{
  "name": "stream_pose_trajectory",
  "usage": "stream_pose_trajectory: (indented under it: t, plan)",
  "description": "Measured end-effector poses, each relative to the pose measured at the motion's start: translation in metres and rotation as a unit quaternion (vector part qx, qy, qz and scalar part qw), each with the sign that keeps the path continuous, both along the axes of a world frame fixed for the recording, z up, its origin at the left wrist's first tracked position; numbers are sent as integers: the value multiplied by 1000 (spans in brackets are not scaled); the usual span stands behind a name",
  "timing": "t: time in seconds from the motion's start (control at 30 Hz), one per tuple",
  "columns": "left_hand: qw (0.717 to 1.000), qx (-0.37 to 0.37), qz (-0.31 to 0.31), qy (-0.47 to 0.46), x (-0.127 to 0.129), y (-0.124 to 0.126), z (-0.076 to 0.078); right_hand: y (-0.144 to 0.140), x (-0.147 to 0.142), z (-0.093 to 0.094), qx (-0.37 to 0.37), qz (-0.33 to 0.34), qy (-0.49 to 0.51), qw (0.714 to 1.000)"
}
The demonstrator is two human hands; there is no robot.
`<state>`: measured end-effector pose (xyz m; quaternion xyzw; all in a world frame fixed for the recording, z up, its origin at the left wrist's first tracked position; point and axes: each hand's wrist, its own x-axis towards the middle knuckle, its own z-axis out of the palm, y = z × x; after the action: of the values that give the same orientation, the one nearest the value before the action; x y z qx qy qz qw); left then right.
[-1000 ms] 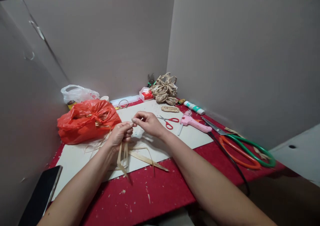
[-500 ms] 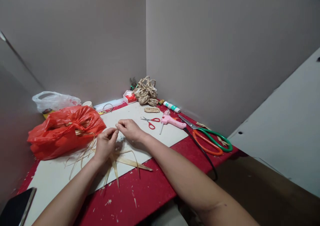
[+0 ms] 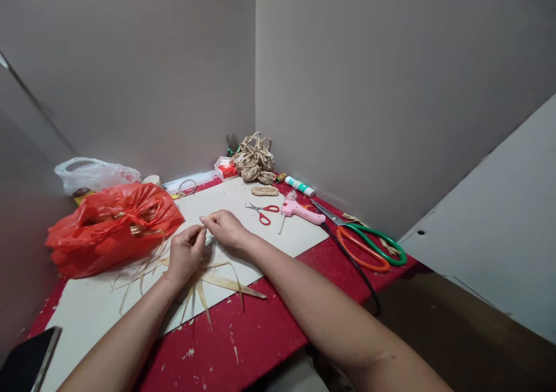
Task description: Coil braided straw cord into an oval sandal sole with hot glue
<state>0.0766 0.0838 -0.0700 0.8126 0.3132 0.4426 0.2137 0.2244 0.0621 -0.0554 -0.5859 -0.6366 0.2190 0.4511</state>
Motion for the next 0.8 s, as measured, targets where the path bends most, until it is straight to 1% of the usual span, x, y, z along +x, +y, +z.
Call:
stream_pose_trajectory:
  t: [0.17,0.37,0.53,0.67,0.8]
  plan:
    - [1000,-6,0,-6,1,1,-2,1,0,-4,8,-7,6,1000]
    - [1000,-25,-3,-13,1,0,-1,5,1,-6,44,-25,28,998]
    - [999,-48,0,-25,1,-1,2,4,3,-5,61,-10,16,998]
    - [997,-62,7,-39,1,2,5,2,7,-3,53,15,-12,998]
    - [996,-73,13,-48,0,6,3,0,11,0,40,42,-51,997]
